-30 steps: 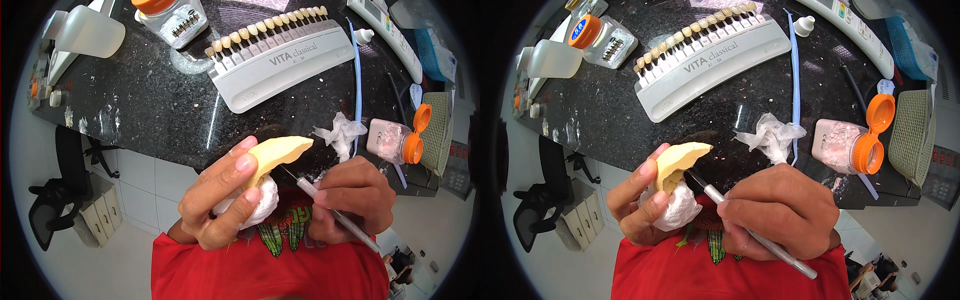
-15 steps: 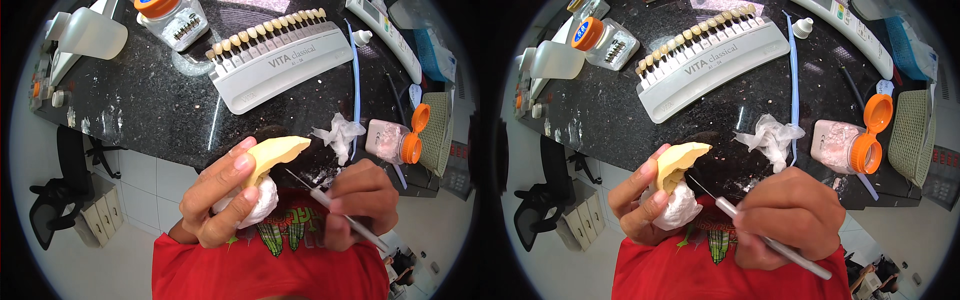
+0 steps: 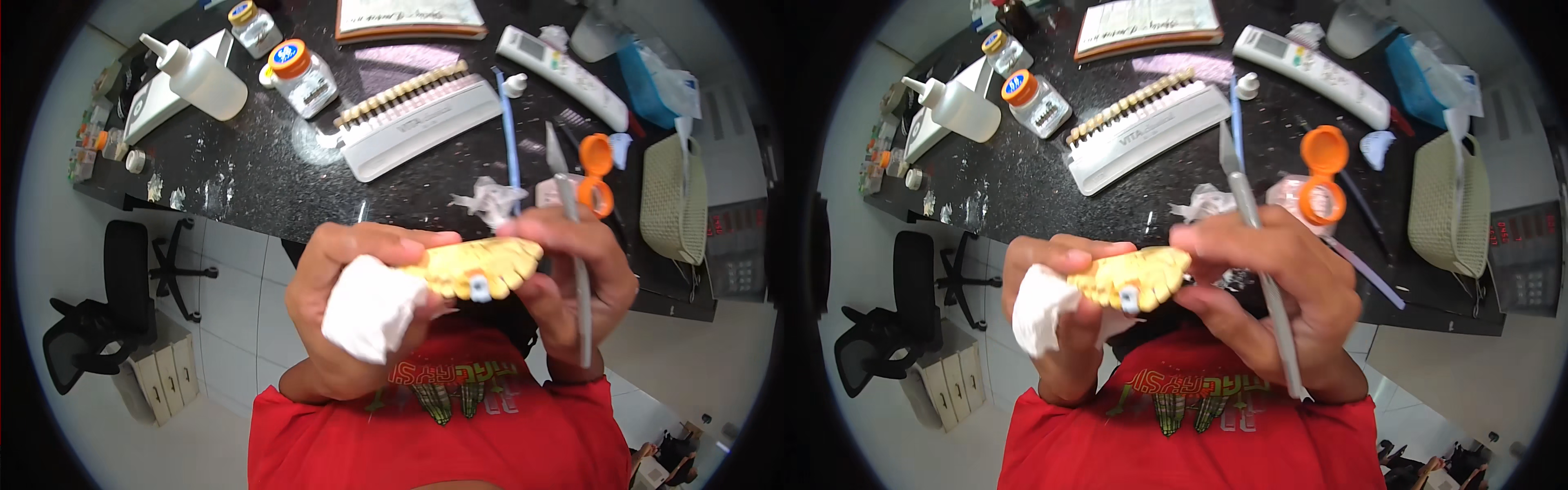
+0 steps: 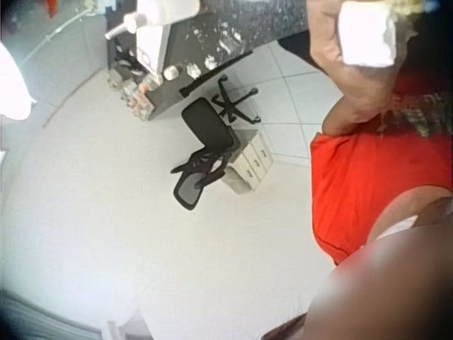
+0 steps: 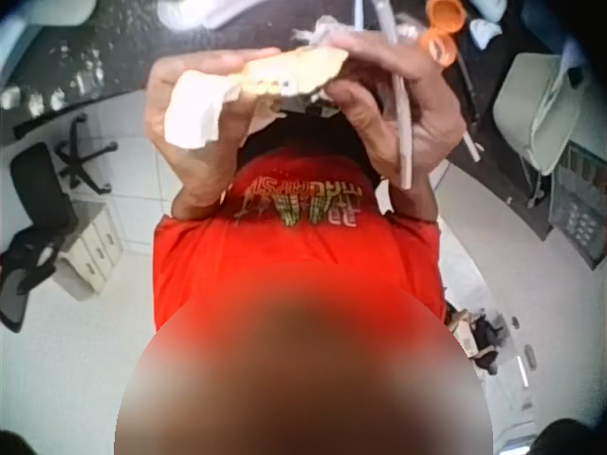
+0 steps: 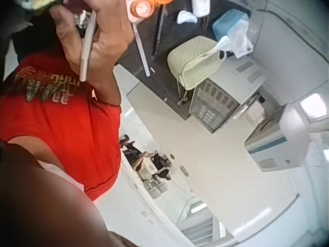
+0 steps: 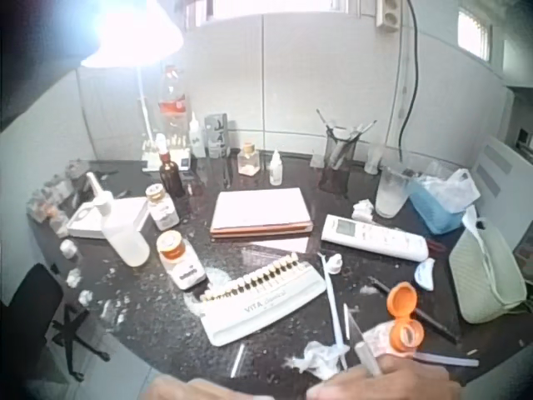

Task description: Applying and shaping ceramic material on a dental crown model using a brush and carving tool.

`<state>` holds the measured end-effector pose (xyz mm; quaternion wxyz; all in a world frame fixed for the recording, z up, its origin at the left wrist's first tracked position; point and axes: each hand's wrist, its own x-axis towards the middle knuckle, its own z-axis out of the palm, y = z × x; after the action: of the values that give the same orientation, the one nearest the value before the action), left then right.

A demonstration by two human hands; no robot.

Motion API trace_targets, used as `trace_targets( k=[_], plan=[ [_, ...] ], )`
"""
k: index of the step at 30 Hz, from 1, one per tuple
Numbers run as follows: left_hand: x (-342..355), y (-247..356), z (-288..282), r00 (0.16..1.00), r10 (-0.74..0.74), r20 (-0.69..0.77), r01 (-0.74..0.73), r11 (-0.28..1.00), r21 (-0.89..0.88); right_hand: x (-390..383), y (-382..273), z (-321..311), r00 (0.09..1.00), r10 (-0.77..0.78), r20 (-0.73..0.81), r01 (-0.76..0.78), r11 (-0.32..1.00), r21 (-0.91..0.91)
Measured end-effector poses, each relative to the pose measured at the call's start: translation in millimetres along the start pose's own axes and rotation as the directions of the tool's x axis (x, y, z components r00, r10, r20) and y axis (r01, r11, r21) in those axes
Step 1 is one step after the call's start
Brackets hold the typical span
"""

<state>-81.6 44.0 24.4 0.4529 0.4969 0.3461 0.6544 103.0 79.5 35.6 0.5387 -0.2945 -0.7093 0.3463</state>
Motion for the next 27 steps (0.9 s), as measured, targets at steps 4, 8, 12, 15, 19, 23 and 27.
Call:
trace_targets(
  k=[4,8,12,15,19,23,27],
  plan=[
    [4,14,19,0.993,-0.116,0.006,0.116,0.990,-0.077,-4,-8,-12,1.000,0.013,-0.018,-0.011,0.997,0.073],
    [5,19,42,0.981,-0.192,0.012,0.192,0.981,-0.010,-16,-27,-23,0.982,0.173,-0.079,-0.149,0.958,0.245],
    [1,17,65,0.985,-0.153,0.082,0.164,0.974,-0.158,-22,-36,-37,0.978,0.157,-0.136,-0.114,0.953,0.280],
    [-3,15,88,0.983,-0.148,0.110,0.179,0.910,-0.375,-28,-39,-47,0.960,0.170,-0.224,-0.070,0.915,0.397],
    [-4,5,109,0.984,-0.164,0.074,0.180,0.894,-0.410,-34,-33,-60,0.955,0.114,-0.274,-0.011,0.937,0.350],
    [-3,3,116,0.971,-0.194,0.136,0.234,0.881,-0.411,-40,-21,-77,0.930,-0.087,-0.356,0.124,0.989,0.082],
    [-2,6,125,0.991,-0.111,0.076,0.126,0.964,-0.233,-44,-21,-84,0.862,-0.081,-0.501,0.098,0.995,0.008]
  ],
)
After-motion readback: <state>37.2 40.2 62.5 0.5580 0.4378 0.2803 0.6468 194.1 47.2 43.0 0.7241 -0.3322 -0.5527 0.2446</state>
